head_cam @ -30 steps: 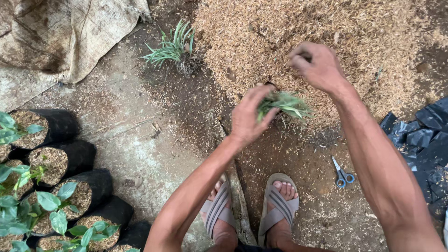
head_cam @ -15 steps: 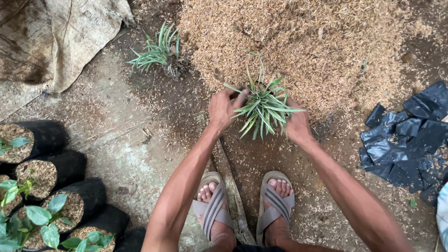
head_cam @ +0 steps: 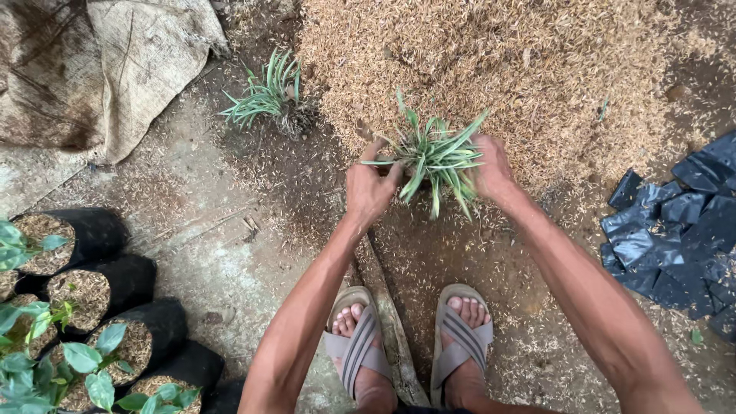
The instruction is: The person separates a clump of small leafy plants into individual units, trims roots with scissors, and places each plant into a black polybag filled with wood shavings. The person then adds more wood shavings around the plant to secure it.
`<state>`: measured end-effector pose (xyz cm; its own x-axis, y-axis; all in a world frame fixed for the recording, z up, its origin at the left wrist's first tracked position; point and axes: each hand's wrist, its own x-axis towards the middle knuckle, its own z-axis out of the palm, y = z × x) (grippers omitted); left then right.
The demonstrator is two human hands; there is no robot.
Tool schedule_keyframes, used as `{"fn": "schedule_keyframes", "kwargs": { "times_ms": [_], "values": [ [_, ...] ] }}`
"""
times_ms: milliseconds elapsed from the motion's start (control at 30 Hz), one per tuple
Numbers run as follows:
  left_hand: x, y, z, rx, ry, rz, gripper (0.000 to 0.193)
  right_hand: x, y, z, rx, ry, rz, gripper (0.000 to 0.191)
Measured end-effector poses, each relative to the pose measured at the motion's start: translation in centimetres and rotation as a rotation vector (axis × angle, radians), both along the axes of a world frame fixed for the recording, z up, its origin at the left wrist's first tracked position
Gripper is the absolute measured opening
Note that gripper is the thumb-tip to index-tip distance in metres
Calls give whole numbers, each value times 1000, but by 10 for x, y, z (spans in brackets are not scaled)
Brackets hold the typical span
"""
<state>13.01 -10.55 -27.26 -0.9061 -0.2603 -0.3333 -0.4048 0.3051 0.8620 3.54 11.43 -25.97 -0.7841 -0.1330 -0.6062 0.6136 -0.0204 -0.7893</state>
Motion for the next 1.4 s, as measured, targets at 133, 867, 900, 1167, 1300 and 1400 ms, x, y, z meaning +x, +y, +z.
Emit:
{"fn": "schedule_keyframes", "kwargs": {
  "times_ms": [133,867,900,1167,1300,1400],
  "values": [
    [36,-14,-10,4,145,24,70,13,13,7,732,461,661,24],
    [-22,47,-6,-41,137,-304,72,51,1,66,631,351,279,26],
    [-22,46,-6,31,183,-271,66,69,-4,59,564,274,261,32],
    [-26,42,-3,-143,100,-179,42,78,-44,0,637,446,354,53],
    [-45,35,0,-241,47,-131,41,16,-46,10,643,236,519,37],
    [-62,29,4,-164,-135,-120,51,-14,-35,28,603,217,618,36]
  ]
}}
